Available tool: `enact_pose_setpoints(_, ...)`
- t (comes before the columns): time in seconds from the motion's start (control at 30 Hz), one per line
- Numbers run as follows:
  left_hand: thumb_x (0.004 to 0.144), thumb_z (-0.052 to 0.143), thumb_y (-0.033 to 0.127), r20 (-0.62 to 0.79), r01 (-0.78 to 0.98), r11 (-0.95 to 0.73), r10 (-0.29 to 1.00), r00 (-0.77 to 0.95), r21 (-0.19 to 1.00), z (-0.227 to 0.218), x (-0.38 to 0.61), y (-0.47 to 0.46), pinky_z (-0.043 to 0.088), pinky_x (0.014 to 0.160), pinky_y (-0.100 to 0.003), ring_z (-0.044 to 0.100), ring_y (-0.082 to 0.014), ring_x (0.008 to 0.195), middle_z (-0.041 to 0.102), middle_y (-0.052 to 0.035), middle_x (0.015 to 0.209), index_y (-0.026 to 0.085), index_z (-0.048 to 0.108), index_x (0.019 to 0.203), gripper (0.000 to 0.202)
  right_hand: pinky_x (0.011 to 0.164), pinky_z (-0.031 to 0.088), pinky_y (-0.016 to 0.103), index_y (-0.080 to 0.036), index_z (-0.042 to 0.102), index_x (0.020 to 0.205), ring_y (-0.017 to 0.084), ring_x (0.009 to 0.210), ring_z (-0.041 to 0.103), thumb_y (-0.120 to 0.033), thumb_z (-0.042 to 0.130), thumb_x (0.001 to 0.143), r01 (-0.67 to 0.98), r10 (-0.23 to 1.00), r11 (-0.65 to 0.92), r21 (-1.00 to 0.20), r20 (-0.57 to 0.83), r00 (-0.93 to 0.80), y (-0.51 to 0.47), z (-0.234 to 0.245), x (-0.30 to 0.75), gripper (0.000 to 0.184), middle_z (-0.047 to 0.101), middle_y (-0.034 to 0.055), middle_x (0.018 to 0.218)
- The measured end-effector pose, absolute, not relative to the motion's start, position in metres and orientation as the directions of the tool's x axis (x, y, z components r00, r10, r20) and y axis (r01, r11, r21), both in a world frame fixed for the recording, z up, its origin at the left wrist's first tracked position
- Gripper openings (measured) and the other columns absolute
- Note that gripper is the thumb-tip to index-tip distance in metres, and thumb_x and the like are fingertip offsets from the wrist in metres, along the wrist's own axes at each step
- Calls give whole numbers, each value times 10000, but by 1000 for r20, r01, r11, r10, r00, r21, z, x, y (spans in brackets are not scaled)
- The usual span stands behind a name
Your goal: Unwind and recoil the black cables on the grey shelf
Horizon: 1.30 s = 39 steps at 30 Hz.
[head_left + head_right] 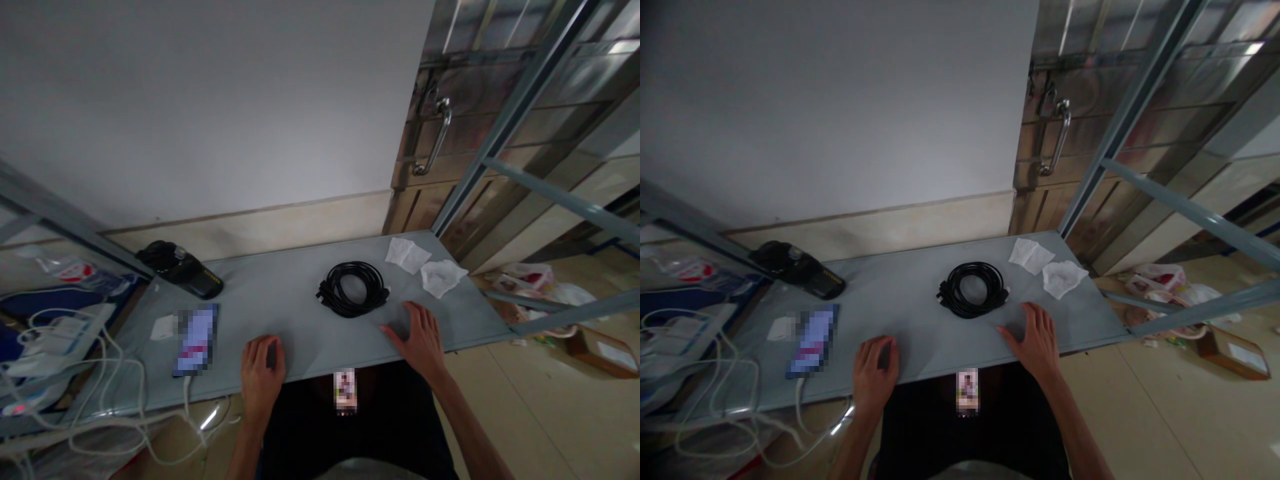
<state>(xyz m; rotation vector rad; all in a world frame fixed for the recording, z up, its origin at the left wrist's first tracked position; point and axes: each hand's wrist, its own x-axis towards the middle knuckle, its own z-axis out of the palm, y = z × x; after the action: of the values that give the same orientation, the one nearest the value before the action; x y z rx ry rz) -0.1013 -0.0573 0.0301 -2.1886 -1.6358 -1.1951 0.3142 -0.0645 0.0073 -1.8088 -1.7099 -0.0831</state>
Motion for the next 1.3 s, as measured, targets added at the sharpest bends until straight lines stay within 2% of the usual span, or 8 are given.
enact_pose_setpoints(0.8,1088,663,182,678,873,-370,732,64,317,30,-101,-60,579,934,-465,705,-300,995,754,-76,1039,248,669,1129,78,1154,524,626,-166,528,1547,441,1364,634,-893,592,1014,911,863,62,-408,481,156,-65,2,314,903,672,230,1462)
enact_pose_setpoints(0.9,1084,657,189,673,864,-370,738,51,340,30,-102,-61,584,932,-467,713,-301,992,759,-76,1037,253,674,1118,75,1172,523,639,-169,492,1604,439,1413,617,-857,575,1047,907,865,103,-408,487,121,-66,3,314,889,644,237,1522)
enact_pose_setpoints(1.13,1076,662,191,675,850,-386,736,49,359,28,-103,-62,588,929,-476,712,-302,986,754,-76,1029,255,677,1111,74,1291,460,649,-206,308,1791,412,1621,490,-692,582,1120,861,854,316,-399,516,-74,-45,15,290,873,509,234,1718)
enact_pose_setpoints(1.2,1075,663,180,678,849,-388,733,48,359,28,-104,-62,586,931,-466,709,-299,990,751,-75,1028,250,677,1108,79,1308,452,640,-197,339,1782,402,1633,479,-674,607,1115,838,841,388,-383,519,-152,-32,18,277,863,532,226,1706)
enact_pose_setpoints(1.3,1077,667,166,683,848,-397,728,58,351,27,-105,-62,584,942,-455,704,-294,1005,749,-78,1037,236,678,1116,81,1288,473,630,-190,549,1641,397,1535,577,-620,673,1099,809,826,465,-360,505,-251,-11,19,257,704,659,214,1575)
